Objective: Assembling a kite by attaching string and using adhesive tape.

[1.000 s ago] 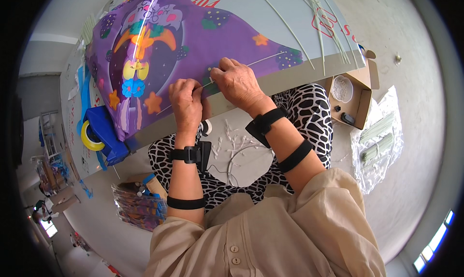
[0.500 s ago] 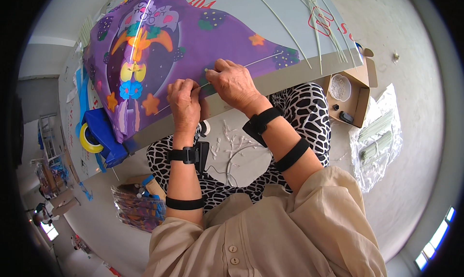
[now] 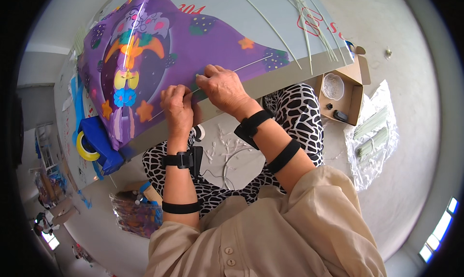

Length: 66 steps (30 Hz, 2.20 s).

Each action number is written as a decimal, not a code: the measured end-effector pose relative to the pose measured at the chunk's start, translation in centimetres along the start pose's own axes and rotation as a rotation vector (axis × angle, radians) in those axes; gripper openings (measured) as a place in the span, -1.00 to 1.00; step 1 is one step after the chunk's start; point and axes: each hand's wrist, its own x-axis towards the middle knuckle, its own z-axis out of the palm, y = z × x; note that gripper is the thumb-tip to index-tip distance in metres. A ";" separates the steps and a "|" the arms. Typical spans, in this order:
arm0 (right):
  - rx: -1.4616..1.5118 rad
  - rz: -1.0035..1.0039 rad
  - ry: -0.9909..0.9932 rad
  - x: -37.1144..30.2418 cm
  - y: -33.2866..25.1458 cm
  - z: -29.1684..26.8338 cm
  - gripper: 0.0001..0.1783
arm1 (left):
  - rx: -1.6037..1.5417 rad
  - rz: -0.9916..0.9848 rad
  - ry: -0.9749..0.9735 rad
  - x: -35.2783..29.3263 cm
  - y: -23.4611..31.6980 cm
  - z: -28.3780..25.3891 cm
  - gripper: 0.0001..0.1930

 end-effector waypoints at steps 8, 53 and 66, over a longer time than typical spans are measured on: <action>0.048 0.032 -0.009 0.0 0.5 0.0 -0.94 | -0.006 0.017 0.001 0.0 0.0 0.0 -0.90; -0.011 -0.009 0.030 -0.2 2.0 -1.1 -0.88 | -0.001 -0.049 -0.034 0.3 0.8 0.1 -0.91; -0.029 0.037 -0.042 -0.1 2.1 -1.1 -0.98 | -0.010 -0.029 -0.010 0.5 0.7 0.5 -0.92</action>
